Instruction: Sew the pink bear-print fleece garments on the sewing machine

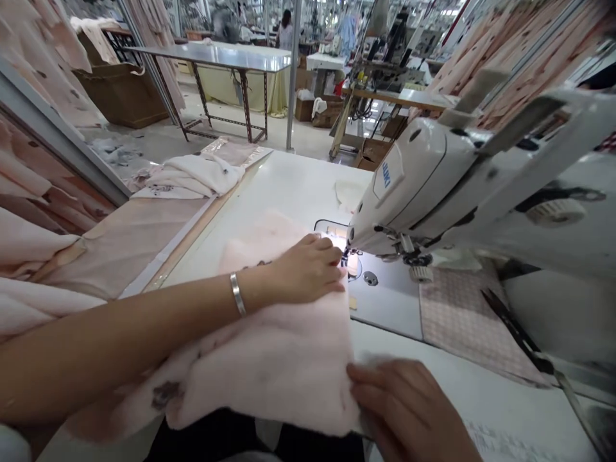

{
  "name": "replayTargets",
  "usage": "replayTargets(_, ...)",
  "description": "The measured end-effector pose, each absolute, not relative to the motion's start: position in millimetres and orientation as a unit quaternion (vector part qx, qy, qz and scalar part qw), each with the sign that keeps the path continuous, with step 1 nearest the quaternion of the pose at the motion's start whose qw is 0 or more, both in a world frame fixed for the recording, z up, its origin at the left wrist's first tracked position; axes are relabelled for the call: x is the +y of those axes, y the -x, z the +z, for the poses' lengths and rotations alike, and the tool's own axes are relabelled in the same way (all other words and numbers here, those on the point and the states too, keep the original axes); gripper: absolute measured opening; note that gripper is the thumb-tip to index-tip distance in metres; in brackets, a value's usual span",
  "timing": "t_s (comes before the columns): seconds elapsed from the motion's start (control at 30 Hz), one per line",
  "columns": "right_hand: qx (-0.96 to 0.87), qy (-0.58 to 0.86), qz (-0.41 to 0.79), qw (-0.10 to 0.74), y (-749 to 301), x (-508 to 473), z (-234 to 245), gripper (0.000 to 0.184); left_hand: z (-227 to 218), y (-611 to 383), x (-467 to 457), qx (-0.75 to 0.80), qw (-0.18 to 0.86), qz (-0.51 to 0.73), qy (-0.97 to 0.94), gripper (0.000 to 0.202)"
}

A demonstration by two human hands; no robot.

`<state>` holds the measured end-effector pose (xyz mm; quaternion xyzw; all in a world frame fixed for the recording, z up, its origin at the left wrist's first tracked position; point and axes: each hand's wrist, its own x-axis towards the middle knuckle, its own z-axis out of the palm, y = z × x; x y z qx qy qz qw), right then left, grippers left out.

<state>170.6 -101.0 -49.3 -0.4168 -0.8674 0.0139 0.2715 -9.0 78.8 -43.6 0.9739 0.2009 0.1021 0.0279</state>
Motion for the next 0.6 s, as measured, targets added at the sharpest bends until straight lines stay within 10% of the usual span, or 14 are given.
replayTargets(0.2, -0.84, 0.448, 0.08, 0.296, -162.7, -98.5, -49.3, 0.014, -9.0, 15.5, 9.6, 0.247, 0.177, 0.096, -0.948, 0.064)
replayTargets(0.43, -0.852, 0.416, 0.076, 0.309, -169.1, -108.2, -47.3, 0.019, -38.0, 33.6, -45.7, 0.246, 0.072, 0.088, -0.963, 0.087)
replayTargets(0.6, -0.907, 0.369, -0.035, 0.201, -179.1, -114.5, -46.4, 0.021, -33.3, 42.8, -30.0, 0.205, 0.098, 0.071, -0.971, 0.061)
